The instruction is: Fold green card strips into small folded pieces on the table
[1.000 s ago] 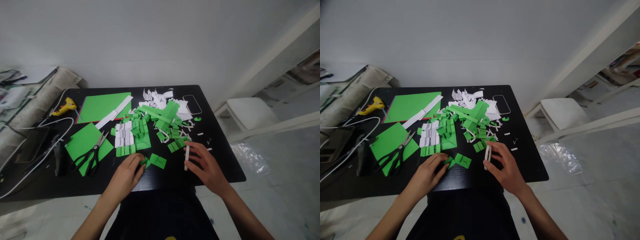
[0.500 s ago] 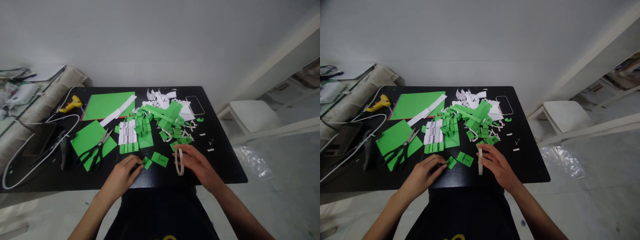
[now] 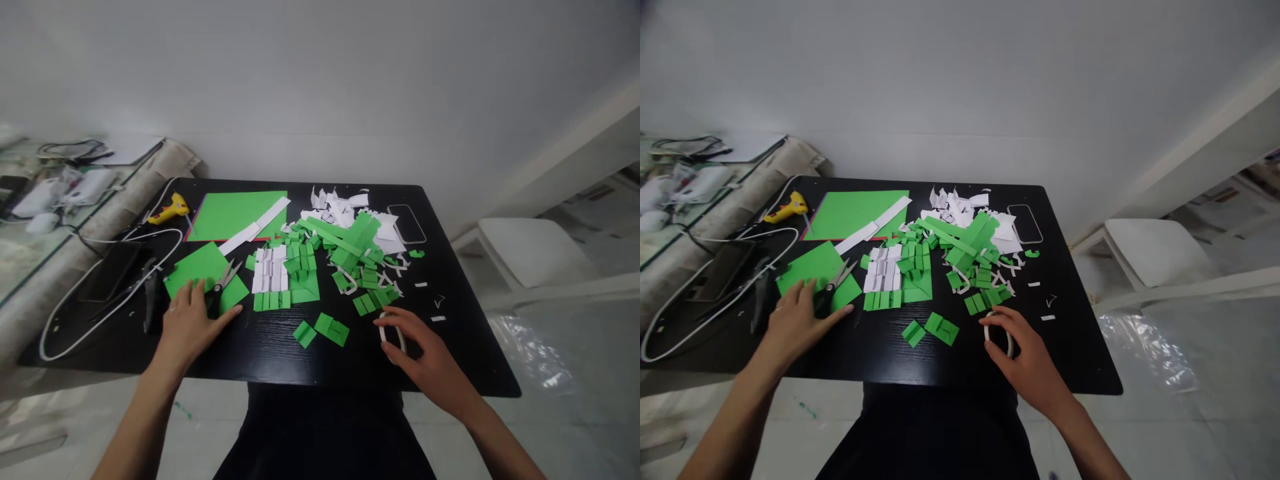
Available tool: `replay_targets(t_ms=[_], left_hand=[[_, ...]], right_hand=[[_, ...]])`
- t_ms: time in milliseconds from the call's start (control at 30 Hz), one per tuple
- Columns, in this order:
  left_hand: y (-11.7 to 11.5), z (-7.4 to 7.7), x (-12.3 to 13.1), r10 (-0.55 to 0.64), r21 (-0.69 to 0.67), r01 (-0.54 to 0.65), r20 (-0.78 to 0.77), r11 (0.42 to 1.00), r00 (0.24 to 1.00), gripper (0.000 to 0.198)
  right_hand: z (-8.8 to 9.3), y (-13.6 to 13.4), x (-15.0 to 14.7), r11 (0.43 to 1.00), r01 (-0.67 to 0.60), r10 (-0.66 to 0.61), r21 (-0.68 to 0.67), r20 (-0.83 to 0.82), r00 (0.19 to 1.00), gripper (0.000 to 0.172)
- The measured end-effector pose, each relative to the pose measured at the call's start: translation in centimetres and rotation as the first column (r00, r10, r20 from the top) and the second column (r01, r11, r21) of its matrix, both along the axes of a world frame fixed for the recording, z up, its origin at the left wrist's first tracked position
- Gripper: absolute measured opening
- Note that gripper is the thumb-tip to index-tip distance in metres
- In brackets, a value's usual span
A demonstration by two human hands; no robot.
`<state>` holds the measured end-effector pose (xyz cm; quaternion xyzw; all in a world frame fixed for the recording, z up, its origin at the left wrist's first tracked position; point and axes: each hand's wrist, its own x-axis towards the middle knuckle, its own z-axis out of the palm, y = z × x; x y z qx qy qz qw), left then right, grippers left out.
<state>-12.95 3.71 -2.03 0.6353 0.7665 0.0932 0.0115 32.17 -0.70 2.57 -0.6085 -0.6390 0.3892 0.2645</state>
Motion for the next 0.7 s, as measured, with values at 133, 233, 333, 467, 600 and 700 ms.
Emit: replay_targets(t_ms=[133, 233, 333, 467, 600, 700], left_hand=[[-0.7, -1.2, 1.0, 0.016, -0.017, -0.016, 0.008, 1.000, 1.000, 0.079], [-1.1, -0.9, 1.3, 0.007, 0.021, -0.007, 0.019, 1.000, 1.000, 0.066], [-1.2, -0.7, 1.3, 0.012, 0.045, -0.014, 0.039, 0.999, 0.999, 0.057], [-1.3, -1.1, 0.9, 0.038, 0.109, -0.051, 0.112, 0.993, 0.993, 0.046], [-1.2, -1.5, 0.4, 0.013, 0.172, -0.040, 0.156, 0.984, 0.988, 0.040], [-1.0, -1.5, 0.2, 0.028, 0.175, -0.058, 0.170, 0.983, 0.985, 0.043]], right_hand=[[-0.7, -0.4, 0.3, 0.999, 0.019, -0.024, 0.050, 0.101, 0.995, 0.026], [-1.1, -0.5, 0.5, 0.998, 0.030, -0.039, 0.059, 0.155, 0.987, 0.026], [-1.6, -0.5, 0.5, 0.996, 0.031, -0.048, 0.090, 0.196, 0.980, 0.024], [-2.5, -0.7, 0.3, 0.987, 0.015, -0.051, 0.162, 0.223, 0.973, 0.023], [-2.6, -0.9, 0.2, 0.986, -0.026, -0.015, 0.166, 0.244, 0.970, 0.033], [-2.3, -1.0, 0.2, 0.988, -0.045, 0.011, 0.146, 0.226, 0.974, 0.044]])
